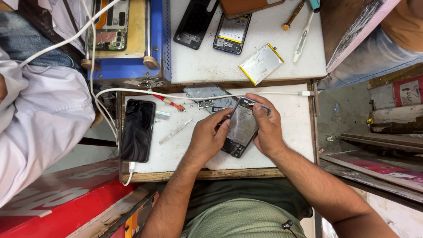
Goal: The person disassembles a smartphone at a repair bench, prying the back cover off the frame and lifting out the internal assembly. They detach and set aside the battery, then work on the empty frame, pressing and peeling components while other phone parts and tools lie on the bench.
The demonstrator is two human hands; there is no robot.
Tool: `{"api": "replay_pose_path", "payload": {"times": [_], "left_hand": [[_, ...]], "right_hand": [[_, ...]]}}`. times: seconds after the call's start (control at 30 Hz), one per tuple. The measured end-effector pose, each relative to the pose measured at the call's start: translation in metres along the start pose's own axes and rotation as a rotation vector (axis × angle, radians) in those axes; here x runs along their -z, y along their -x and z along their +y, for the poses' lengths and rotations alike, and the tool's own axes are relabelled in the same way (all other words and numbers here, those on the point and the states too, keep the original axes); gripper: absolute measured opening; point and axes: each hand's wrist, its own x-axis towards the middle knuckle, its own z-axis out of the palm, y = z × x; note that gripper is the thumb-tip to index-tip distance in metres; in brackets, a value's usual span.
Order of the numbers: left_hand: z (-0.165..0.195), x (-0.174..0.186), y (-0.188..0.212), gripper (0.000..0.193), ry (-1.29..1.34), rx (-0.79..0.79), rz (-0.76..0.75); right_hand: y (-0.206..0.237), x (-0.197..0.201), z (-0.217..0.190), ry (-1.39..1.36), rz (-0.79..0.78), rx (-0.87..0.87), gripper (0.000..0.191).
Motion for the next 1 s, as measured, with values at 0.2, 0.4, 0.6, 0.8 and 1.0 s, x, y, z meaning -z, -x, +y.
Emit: {"api": "replay_pose_path", "payload": {"times": [0.2,0.4,0.6,0.8,1.0], "left_hand": [[-0.004,-0.014,-0.003,0.019,-0.127,0.148,0.070],[-0.003,-0.025,-0.015,0.036,-0.271,0.253,0.089],[0.005,-0.010,-0.008,0.021,-0.033,0.267,-0.016],[0.006,0.006,-0.006,0.025,0.189,0.281,-0.161],[0.008,-0.019,-0.015,0.029,-0.120,0.228,0.043]], "right_hand": [[0.002,0.002,0.006,0.056,-0.043,0.023,0.049],[0.001,0.003,0.009,0.091,-0.049,0.065,0.047],[0.003,0.000,0.005,0.084,0.011,0.041,0.048],[0.003,-0.001,0.004,0.063,0.000,0.034,0.048],[0.004,0.000,0.007,0.059,-0.022,0.076,0.046]]}}
